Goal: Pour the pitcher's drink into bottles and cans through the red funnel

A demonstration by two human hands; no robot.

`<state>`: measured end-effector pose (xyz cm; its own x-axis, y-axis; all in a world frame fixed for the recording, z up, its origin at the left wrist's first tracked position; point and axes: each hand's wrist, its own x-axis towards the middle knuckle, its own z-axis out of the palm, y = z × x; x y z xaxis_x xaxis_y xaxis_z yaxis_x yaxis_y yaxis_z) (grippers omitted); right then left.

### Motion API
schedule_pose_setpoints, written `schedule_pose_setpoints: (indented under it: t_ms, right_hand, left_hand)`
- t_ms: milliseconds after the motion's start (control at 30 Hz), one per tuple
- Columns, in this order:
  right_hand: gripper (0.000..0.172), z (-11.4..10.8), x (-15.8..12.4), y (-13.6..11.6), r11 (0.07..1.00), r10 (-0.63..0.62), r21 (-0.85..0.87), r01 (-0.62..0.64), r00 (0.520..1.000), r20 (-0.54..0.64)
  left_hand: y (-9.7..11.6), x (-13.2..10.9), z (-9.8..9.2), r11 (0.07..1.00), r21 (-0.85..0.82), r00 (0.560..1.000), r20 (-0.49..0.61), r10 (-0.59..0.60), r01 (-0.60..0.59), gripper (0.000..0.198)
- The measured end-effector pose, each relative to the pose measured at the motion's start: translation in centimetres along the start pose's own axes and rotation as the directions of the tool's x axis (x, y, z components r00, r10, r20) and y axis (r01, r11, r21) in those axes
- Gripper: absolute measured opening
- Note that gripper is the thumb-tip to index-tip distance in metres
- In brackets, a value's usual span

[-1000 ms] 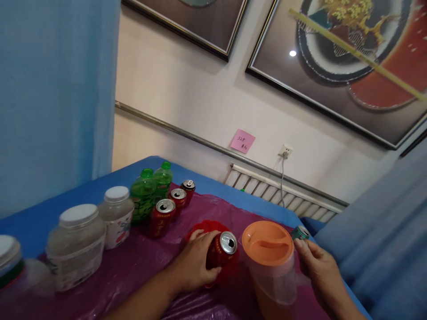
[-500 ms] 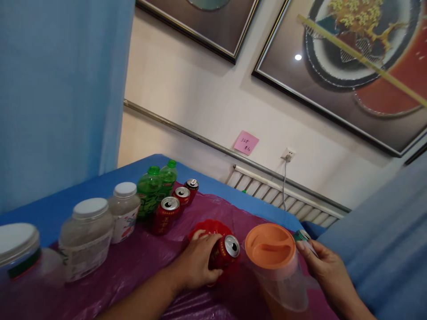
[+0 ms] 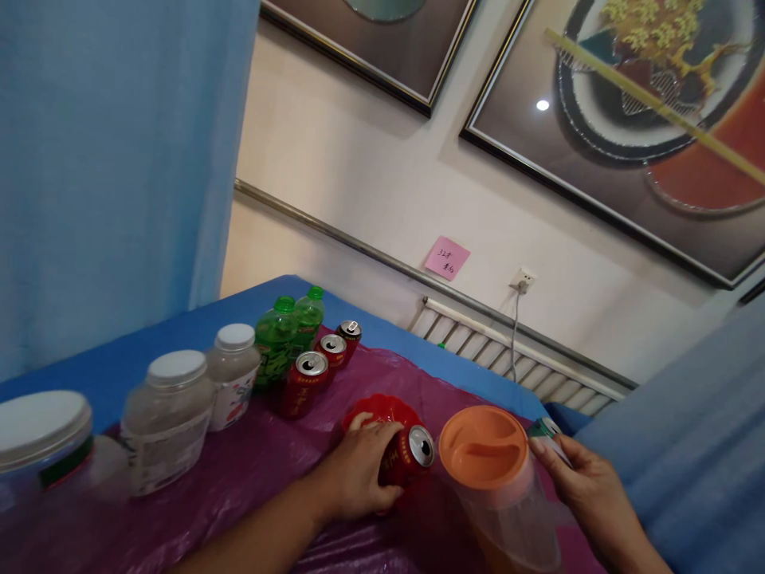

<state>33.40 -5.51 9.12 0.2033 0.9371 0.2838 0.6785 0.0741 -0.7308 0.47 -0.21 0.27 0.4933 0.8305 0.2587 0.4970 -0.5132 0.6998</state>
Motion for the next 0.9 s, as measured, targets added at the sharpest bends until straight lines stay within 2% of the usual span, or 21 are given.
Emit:
schedule_pose_setpoints:
  t_ms: [500, 733, 900]
  right_hand:
    - [0.056, -0.02, -0.22, -0.93, 0.999, -0.005, -0.042, 0.004, 1.0, -0.001]
    - [0.054, -0.06, -0.11, -0.99, 1.0, 0.01, -0.009, -0.01, 1.0, 0.018]
    - [0.052, -0.12, 0.01, -1.08, 1.0, 0.009, -0.019, -0.008, 1.0, 0.02]
  left_hand:
    - [-0.22, -0.07, 0.12, 1.0, 0.022, 1.0, -0.002, 0.022, -0.022, 0.073]
    - [-0.19, -0.16, 0.17, 0.999, 0.013, 0.999, -0.009, 0.038, -0.038, 0.063]
    - [0.07, -0.16, 0.05, 0.999, 0.013, 0.999, -0.003, 0.043, -0.043, 0.065]
